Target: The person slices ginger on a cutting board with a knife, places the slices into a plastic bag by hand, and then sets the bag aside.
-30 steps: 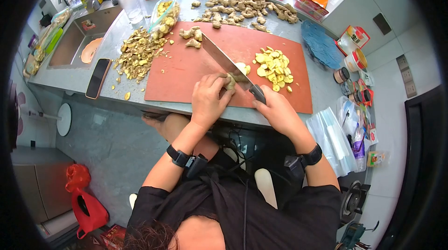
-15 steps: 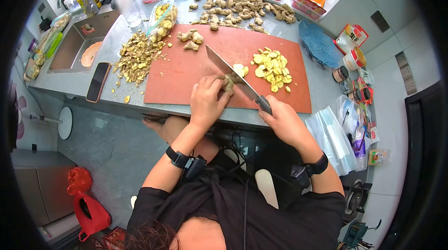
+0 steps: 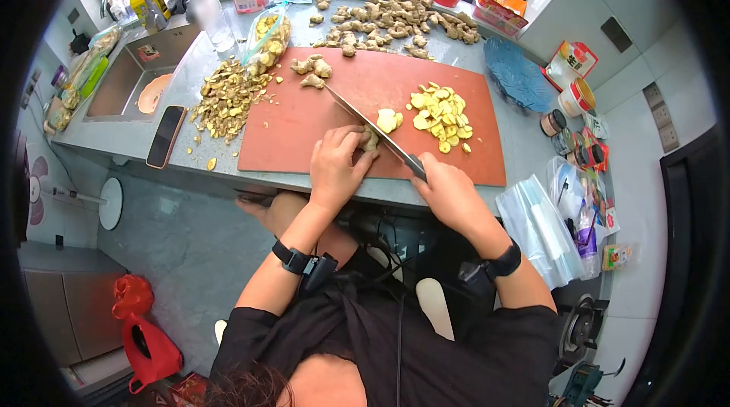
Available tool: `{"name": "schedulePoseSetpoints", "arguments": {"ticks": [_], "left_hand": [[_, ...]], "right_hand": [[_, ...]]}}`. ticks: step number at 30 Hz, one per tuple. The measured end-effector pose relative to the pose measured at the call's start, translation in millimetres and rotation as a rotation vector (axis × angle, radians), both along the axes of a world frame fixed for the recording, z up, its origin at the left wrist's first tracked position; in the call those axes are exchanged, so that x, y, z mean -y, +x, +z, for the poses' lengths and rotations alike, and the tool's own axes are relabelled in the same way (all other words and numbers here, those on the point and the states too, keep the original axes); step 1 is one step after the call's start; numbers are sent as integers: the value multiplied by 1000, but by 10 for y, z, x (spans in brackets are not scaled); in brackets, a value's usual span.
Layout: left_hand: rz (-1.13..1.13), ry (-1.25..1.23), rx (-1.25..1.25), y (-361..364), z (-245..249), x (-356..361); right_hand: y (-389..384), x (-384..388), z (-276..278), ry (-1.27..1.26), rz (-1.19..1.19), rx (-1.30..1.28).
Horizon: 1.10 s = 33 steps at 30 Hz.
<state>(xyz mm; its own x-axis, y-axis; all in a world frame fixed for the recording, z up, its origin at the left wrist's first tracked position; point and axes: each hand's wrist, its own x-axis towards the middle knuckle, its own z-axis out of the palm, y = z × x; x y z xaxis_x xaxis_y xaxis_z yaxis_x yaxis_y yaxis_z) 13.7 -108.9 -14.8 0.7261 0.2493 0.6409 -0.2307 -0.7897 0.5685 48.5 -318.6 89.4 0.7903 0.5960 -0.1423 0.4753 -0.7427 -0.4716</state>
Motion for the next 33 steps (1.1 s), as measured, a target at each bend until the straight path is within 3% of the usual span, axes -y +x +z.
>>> {"name": "schedulePoseSetpoints", "arguments": {"ticks": [6,14,33], "left_hand": [[6,18,-8,1,-14,2],[5,-20,18,11,-38,3],[-8,-25,-16,-3,-5,-6]], "right_hand": [[-72,189,-88,-24,-84,41],[-74,148,104,193,-89,-34],[-68,78,249,103,-74,-121]]}}
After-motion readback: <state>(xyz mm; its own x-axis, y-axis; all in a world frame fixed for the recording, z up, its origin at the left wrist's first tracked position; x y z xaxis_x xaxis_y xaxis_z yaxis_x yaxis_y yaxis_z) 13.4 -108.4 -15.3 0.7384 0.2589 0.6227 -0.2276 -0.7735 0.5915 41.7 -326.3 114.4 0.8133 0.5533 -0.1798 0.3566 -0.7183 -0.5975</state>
